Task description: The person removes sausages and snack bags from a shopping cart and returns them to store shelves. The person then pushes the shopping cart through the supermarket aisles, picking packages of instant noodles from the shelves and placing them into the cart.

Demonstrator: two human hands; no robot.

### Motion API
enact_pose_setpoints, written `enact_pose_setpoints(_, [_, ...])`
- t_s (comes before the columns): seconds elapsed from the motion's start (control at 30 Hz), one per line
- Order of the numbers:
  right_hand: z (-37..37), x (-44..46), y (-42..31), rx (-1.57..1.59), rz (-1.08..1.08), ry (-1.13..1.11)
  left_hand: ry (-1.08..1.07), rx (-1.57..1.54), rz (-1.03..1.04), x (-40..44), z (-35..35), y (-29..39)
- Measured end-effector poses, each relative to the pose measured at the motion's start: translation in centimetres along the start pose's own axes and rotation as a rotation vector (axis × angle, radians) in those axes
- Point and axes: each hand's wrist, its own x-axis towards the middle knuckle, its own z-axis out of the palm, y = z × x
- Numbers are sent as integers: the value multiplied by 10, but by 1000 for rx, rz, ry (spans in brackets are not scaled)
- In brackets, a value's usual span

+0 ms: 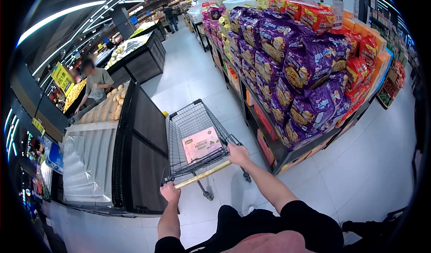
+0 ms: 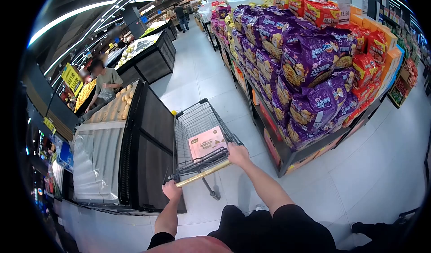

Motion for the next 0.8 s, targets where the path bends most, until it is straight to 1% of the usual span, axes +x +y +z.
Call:
enact_pose_setpoints(0.17, [8, 31, -6, 29, 26, 22, 16, -21, 4, 26, 12, -8])
enact_pose_setpoints(0.27, [19, 58, -5, 138, 8, 83, 31, -25, 8, 46, 24, -18])
enact_pose_setpoints(0.47, [44, 121, -15, 127, 15, 147, 53, -35, 7, 104, 54, -38])
enact_pose_setpoints(0.57, [53, 158, -23, 65, 8, 149, 87, -66, 20, 141, 68, -45])
enact_pose_setpoints(0.63, [62, 189, -26, 66, 29, 141, 27, -54, -30, 168, 74, -48])
enact_pose_setpoints(0.7, [74, 214, -28, 72, 61, 113, 21, -56, -19, 194, 87, -56])
enact_pose_setpoints(0.73, [77, 228, -29, 6, 62, 137, 19, -60, -17, 206, 98, -61])
enact_pose_setpoints(0.77, [83, 238, -31, -56, 69, 154, 40, -78, -1, 219, 103, -65])
enact_pose_setpoints(0.8, [87, 247, -35, -49, 80, 121, 82, -80, 35, 230, 109, -69])
